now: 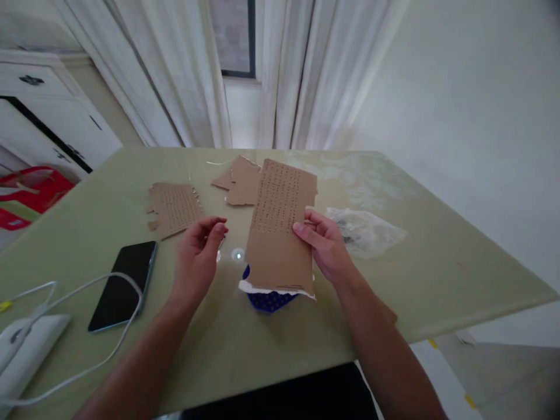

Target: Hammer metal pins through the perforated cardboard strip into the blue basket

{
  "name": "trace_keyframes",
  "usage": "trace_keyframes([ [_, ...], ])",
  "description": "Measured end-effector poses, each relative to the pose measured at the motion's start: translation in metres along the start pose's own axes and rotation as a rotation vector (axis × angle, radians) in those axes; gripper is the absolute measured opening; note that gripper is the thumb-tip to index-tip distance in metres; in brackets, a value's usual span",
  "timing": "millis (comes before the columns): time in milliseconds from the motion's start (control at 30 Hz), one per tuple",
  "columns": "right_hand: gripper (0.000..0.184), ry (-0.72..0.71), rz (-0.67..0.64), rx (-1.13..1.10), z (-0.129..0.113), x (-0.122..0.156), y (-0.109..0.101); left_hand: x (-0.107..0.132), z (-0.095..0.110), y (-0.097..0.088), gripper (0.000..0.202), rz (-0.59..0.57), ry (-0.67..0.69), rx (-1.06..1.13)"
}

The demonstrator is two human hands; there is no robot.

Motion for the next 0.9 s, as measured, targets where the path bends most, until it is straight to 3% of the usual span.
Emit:
trace_keyframes([
  [100,0.039,0.127,-0.065,0.054,0.002,-0.003,-0.009,-0.003,-0.014,0.012,0.033,-0.184,-0.12,-0.073],
  [167,0.04,0.202,-0.125,0.098,0.005,-0.004,-0.014,0.006,-0.015,0.022,0.032,-0.226,-0.132,-0.083],
  [333,0.05,0.357,-0.283,0.176,0.013,0.001,-0.013,0.041,-0.005,0.04,0.025,-0.15,-0.104,0.017],
  [433,0.054,0.364,-0.331,0.229,0.015,0.003,-0.01,0.048,-0.004,0.044,0.025,-0.059,-0.056,0.044],
  [567,0.05,0.334,-0.323,0.25,0.015,0.003,-0.009,0.038,-0.011,0.039,0.027,0.098,0.003,0.051],
  [700,0.044,0.248,-0.223,0.256,0.014,-0.002,-0.012,0.021,-0.018,0.031,0.027,0.099,-0.005,0.001],
  [900,0.04,0.168,-0.193,0.317,0.018,-0.009,-0.009,-0.008,-0.022,-0.001,0.033,0.179,-0.034,-0.142],
])
Point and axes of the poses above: each hand's wrist, its own x-axis away from the middle knuckle, its own y-axis out of the palm, z = x × y, the point moved 5 cm from there along -x, towards the middle knuckle, and after that the axes turned 3 degrees about -y, right-handed, at the moved point
